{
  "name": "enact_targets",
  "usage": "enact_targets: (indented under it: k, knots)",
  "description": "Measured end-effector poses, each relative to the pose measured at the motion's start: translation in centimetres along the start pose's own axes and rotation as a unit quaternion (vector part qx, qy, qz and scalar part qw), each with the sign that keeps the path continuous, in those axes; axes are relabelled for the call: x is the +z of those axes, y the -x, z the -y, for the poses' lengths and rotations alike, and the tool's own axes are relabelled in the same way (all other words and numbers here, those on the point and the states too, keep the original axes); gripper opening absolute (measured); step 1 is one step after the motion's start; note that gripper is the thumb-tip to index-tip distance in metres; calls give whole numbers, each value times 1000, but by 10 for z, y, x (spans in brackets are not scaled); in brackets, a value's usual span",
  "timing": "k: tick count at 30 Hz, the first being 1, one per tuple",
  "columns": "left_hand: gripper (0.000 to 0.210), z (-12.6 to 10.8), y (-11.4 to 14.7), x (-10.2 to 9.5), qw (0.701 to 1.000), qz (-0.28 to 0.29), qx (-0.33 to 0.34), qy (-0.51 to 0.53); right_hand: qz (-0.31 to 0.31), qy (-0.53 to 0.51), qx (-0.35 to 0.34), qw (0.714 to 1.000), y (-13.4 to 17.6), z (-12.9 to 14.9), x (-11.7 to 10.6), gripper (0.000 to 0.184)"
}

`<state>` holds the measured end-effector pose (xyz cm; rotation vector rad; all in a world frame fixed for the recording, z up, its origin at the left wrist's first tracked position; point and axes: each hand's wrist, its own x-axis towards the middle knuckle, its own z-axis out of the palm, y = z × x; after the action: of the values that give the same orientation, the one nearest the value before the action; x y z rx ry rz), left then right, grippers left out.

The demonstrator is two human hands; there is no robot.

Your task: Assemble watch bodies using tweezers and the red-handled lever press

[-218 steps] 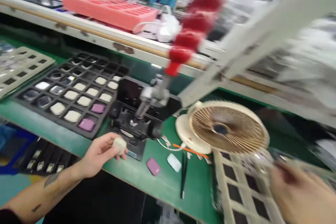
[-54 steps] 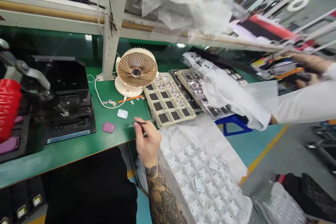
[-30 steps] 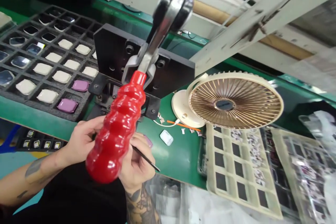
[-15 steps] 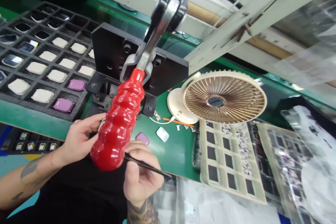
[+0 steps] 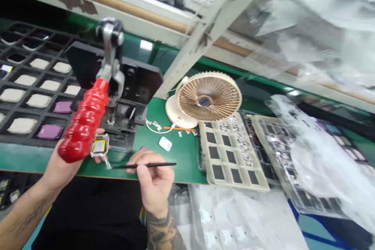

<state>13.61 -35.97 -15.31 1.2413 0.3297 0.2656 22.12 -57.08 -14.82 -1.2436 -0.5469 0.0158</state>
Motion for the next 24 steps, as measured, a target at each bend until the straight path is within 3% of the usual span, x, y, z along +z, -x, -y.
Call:
enact_targets:
  k: [3,7,9,10,11,13,15,16,20,24]
  knots:
    - [35,2,1,-4,998,-27,-17,-46,47,-9,-30,998,-9,21,-17,13]
    - [32,5,3,-1,999,-4,-20,-32,130,-2,-29,991,-34,54,-60,15]
    - [32,7,4,2,1000,-8,-26,-9,209,45,-23,977,-55,67,-82,18]
    - [34,7,4,2,1000,-5,-31,0,219,106,-23,970,-67,70,-90,20]
    - [36,7,4,3,999,4,-36,4,190,187,-33,963,-80,71,-95,21]
    - [42,8,5,5,999,28,-40,-4,35,335,-87,938,-101,64,-96,16]
    - [50,9,8,6,998,35,-41,-24,-102,391,-161,901,-112,50,-89,11]
    - [55,10,9,6,998,31,-43,-36,-132,393,-192,889,-111,42,-86,13]
    - [55,10,12,8,992,14,-49,-117,-131,442,-219,860,-70,27,-93,22]
    - [42,7,7,17,987,34,-31,-154,-90,548,-129,821,-13,25,-118,27]
